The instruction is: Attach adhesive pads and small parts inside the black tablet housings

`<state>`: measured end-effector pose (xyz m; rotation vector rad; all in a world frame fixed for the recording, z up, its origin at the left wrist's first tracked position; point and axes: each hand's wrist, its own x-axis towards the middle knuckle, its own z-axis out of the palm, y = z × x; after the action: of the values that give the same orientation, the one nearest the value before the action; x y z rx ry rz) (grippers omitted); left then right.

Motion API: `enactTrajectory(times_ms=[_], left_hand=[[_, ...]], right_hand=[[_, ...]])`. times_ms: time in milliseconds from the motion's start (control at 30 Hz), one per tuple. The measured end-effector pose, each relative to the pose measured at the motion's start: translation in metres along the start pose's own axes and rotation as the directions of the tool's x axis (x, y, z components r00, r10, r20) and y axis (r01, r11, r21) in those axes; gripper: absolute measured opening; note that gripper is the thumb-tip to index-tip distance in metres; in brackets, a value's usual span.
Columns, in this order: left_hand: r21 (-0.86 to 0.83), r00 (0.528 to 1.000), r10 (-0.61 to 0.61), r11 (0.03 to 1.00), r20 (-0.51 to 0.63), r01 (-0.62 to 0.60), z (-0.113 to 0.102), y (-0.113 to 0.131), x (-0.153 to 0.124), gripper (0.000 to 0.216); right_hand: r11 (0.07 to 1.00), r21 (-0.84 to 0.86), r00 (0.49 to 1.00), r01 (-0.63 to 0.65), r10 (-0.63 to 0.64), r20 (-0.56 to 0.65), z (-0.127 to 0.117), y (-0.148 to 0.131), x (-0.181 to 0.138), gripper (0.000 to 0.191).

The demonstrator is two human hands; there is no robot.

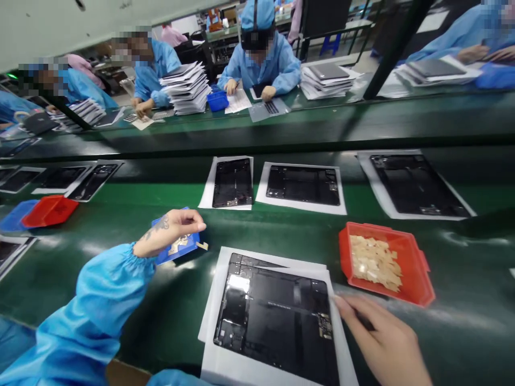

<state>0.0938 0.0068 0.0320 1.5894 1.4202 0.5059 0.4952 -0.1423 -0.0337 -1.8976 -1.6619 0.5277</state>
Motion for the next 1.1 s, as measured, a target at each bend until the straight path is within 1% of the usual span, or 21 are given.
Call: enactTrajectory(times_ms=[67,133,200,267,300,333,400,433,467,533,633,733,833,900,933,1000,1100], left_hand=[[-0.125,0.992,0.081,0.99,0.099,-0.068,0.032,0.03,0.005,0.025],[-0.248,0.965,0.163,0.963,0.206,-0.109,0.065,0.056,0.012,0.023],[-0.338,0.927,0.238,0.932,0.289,-0.134,0.094,0.077,0.019,0.023],[-0.365,0.905,0.283,0.917,0.317,-0.159,0.117,0.092,0.026,0.024],[-0.361,0.903,0.292,0.917,0.314,-0.171,0.127,0.099,0.028,0.025],[-0.353,0.905,0.297,0.918,0.305,-0.182,0.136,0.105,0.031,0.025],[-0.337,0.912,0.301,0.92,0.279,-0.2,0.153,0.117,0.035,0.025],[-0.336,0.912,0.307,0.918,0.271,-0.209,0.16,0.122,0.037,0.025],[-0.336,0.911,0.314,0.916,0.266,-0.218,0.167,0.127,0.039,0.025],[-0.333,0.907,0.32,0.916,0.272,-0.224,0.18,0.137,0.043,0.024],[-0.328,0.901,0.321,0.918,0.291,-0.221,0.194,0.146,0.049,0.026],[-0.399,0.885,0.355,0.89,0.301,-0.221,0.207,0.145,0.055,0.026],[-0.53,0.852,0.374,0.836,0.366,-0.139,0.22,0.136,0.059,0.025],[-0.577,0.836,0.366,0.813,0.41,-0.073,0.228,0.13,0.06,0.026],[-0.587,0.837,0.355,0.808,0.416,-0.051,0.232,0.128,0.061,0.026],[-0.602,0.855,0.324,0.798,0.404,-0.018,0.24,0.127,0.061,0.026],[-0.656,0.881,0.284,0.754,0.379,0.039,0.249,0.13,0.061,0.026]], right_hand=[[0.987,0.155,0.983,0.033,-0.06,0.174,0.001,-0.03,0.011,0.028],[0.955,0.298,0.959,-0.001,-0.084,0.271,0.006,-0.055,0.022,0.031],[0.912,0.406,0.948,-0.057,-0.079,0.31,0.01,-0.067,0.032,0.029],[0.864,0.486,0.945,-0.131,-0.039,0.325,0.013,-0.068,0.036,0.033],[0.842,0.517,0.953,-0.156,-0.009,0.302,0.013,-0.065,0.036,0.037],[0.828,0.537,0.967,-0.163,0.026,0.253,0.012,-0.061,0.035,0.039],[0.842,0.528,0.993,-0.112,0.081,0.081,0.009,-0.053,0.03,0.034],[0.865,0.497,0.997,-0.072,0.08,0.004,0.007,-0.05,0.028,0.03],[0.886,0.462,0.997,-0.034,0.062,-0.045,0.005,-0.046,0.027,0.026],[0.908,0.418,0.997,0.007,0.024,-0.067,0.0,-0.041,0.025,0.024],[0.881,0.471,0.999,-0.03,0.043,-0.018,-0.007,-0.031,0.028,0.019],[0.804,0.587,0.995,-0.093,0.1,0.02,-0.012,-0.016,0.033,0.02],[0.716,0.686,0.984,-0.132,0.181,0.001,-0.013,0.002,0.037,0.02],[0.683,0.719,0.975,-0.133,0.221,-0.03,-0.014,0.011,0.04,0.02],[0.673,0.729,0.972,-0.128,0.23,-0.041,-0.014,0.014,0.041,0.02],[0.646,0.754,0.971,-0.12,0.235,-0.047,-0.016,0.017,0.042,0.02],[0.589,0.796,0.968,-0.142,0.249,-0.011,-0.017,0.018,0.043,0.02]])
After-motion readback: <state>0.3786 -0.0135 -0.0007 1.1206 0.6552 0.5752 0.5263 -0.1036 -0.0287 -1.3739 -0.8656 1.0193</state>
